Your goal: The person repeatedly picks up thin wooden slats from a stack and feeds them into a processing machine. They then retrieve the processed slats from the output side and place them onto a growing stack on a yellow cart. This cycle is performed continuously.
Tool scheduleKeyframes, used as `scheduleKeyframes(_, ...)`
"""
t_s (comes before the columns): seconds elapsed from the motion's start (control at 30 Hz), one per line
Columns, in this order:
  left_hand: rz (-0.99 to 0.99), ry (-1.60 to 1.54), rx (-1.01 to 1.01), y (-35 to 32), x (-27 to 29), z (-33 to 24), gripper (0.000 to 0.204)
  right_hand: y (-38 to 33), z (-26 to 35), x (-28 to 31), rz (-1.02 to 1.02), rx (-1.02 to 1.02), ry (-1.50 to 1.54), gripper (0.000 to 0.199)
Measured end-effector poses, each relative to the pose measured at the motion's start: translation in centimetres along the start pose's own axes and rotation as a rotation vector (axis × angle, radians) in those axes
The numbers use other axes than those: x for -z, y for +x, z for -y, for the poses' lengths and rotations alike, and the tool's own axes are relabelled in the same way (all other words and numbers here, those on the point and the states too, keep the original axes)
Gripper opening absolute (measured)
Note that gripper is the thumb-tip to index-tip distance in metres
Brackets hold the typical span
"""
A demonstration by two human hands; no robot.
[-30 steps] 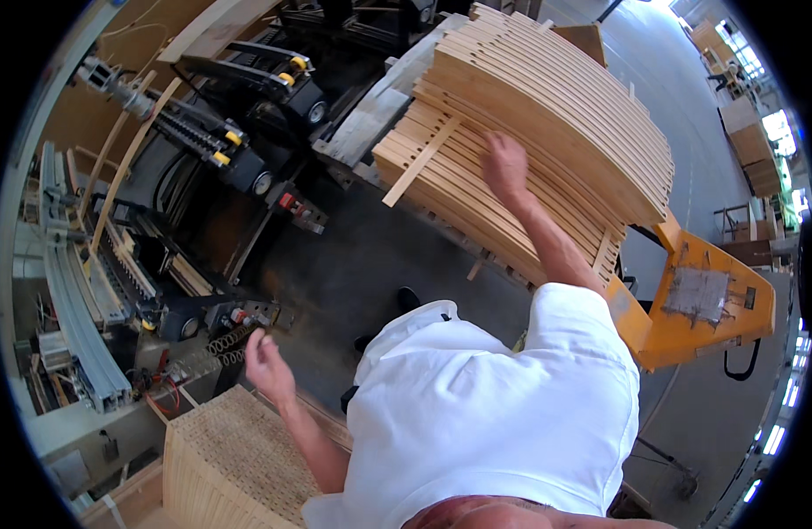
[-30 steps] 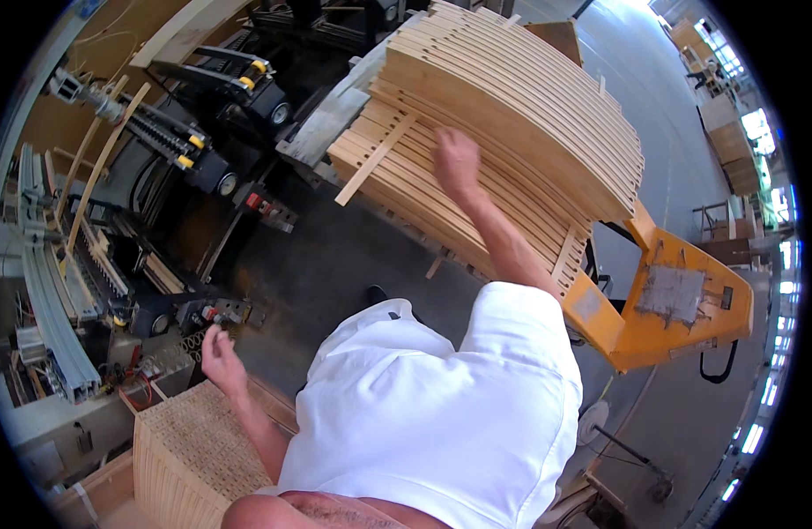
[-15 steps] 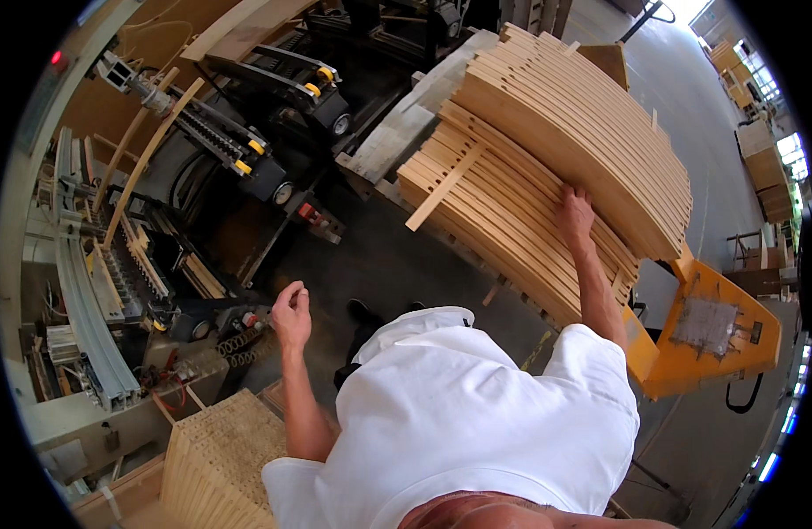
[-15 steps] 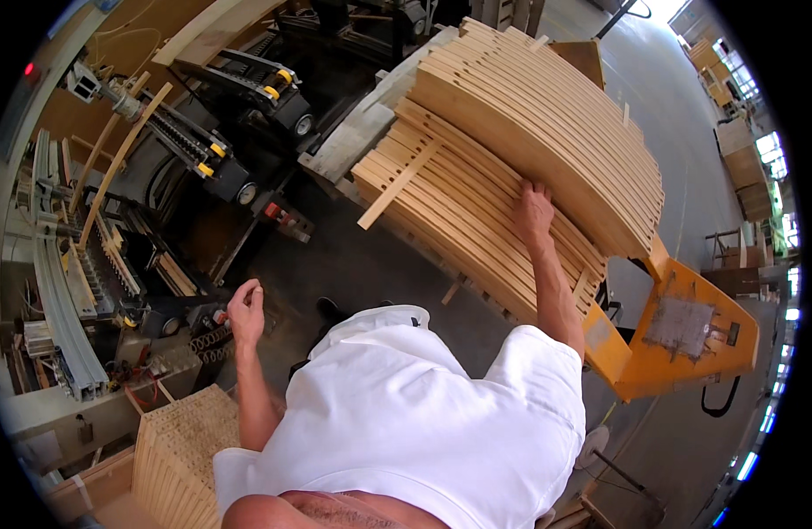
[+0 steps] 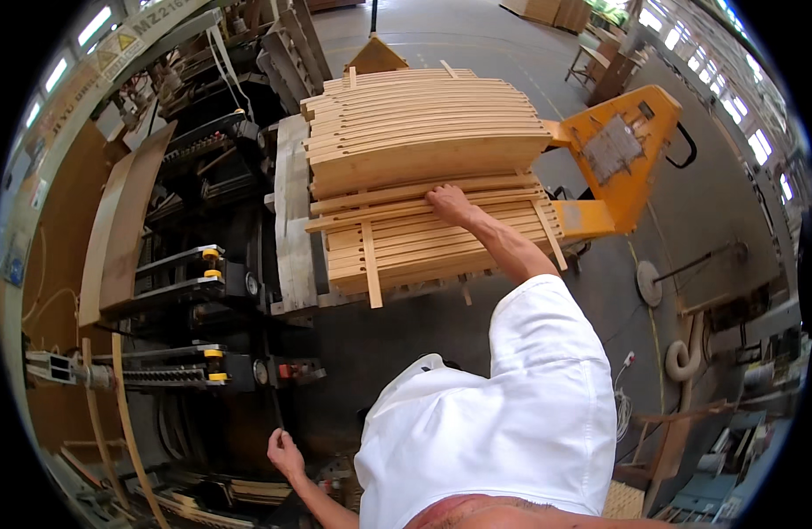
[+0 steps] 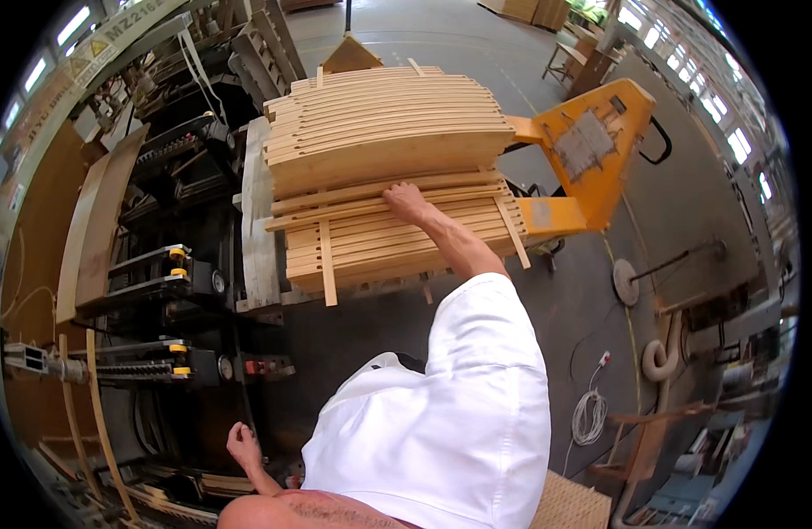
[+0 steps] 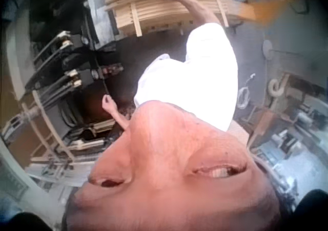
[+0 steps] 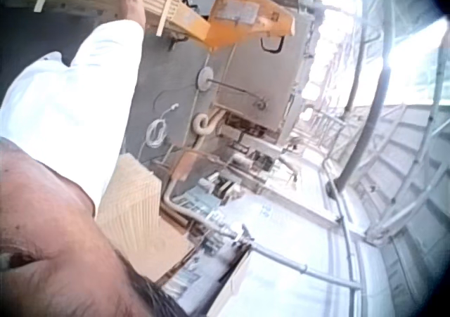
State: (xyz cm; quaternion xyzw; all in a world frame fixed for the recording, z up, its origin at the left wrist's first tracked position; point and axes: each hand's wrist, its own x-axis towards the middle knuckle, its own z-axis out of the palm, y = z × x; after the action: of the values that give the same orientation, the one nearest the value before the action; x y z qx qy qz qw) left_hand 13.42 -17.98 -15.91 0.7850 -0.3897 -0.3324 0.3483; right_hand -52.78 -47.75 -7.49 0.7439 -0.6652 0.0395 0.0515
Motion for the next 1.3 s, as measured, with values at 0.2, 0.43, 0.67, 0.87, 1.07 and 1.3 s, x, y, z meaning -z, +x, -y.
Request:
scheduleKeyframes(0.2, -0.162, 0.252, -0.296, 7.6, 13.5, -2.7, 0.038, -5.2, 3.9, 2.1, -0.128, -0.095, 0.03, 0.008)
scheduleKeyframes(0.43, -0.713, 0.689, -0.135, 15.0, 28.5, -2.6, 0.052, -3.7, 19.1, 11.6, -0.152, 0.279, 0.41, 0.042)
scheduleKeyframes(0.67, -0.574, 0.827, 0.304, 22.4, 39.0, 1.1, 0.08, -3.6, 35.0, 14.1, -0.08, 0.292, 0.774, 0.034)
scheduleKeyframes(0.87, -0.539, 0.838, 0.122, 23.7, 36.5, 0.7, 0.066, -1.6, 44.5, 17.0, -0.017, 0.565, 0.709, 0.032)
scheduleKeyframes(1.07, -0.476, 0.511, 0.018, 16.3, 26.7, -2.6, 0.033, 4.1, 56.1, 15.5, -0.012, 0.935, 0.725, 0.03)
scheduleKeyframes(1.3, -0.181, 0.225, 0.0, 3.3, 12.6, -6.0, 0.039, 7.4, 75.2, 12.3, -0.001, 1.369, 0.722, 0.029)
